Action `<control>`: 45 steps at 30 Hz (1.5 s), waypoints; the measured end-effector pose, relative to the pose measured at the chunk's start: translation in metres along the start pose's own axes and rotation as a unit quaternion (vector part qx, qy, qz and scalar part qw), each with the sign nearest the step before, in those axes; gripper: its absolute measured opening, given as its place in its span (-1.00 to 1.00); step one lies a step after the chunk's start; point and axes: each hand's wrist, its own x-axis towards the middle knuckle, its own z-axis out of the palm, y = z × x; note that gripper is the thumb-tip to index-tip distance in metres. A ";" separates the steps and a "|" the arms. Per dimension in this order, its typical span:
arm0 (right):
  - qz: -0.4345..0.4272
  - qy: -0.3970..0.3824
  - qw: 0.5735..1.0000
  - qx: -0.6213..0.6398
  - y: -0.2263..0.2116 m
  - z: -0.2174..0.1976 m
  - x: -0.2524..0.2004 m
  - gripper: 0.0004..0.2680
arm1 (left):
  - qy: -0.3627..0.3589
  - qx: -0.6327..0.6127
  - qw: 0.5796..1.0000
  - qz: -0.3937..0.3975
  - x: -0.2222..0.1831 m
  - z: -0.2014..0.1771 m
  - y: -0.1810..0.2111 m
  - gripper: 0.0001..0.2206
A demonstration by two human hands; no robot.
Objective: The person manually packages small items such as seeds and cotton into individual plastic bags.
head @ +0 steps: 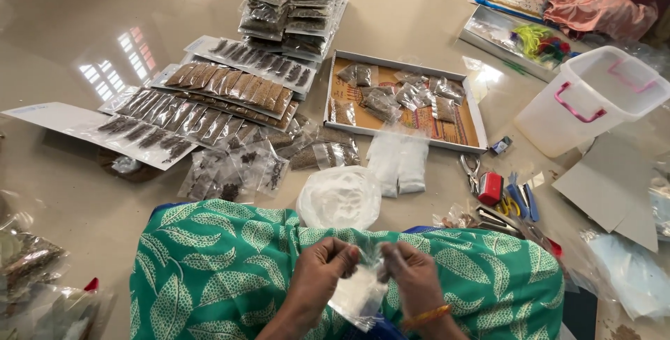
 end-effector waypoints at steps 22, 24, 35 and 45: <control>-0.321 -0.013 0.799 -0.508 -0.088 0.032 -0.045 -0.89 | -0.011 0.459 0.809 0.367 -0.036 0.000 0.048 -0.89; -0.325 -0.024 0.810 -0.488 -0.087 0.032 -0.044 -0.90 | -0.013 0.466 0.801 0.376 -0.037 -0.001 0.049 -0.91; -0.355 -0.035 0.781 -0.513 -0.084 0.029 -0.047 -0.92 | -0.061 0.450 0.849 0.269 -0.038 -0.003 0.048 -0.93; -0.316 -0.078 0.801 -0.503 -0.073 0.021 -0.038 -0.90 | -0.084 0.516 0.803 0.288 -0.029 -0.011 0.036 -0.83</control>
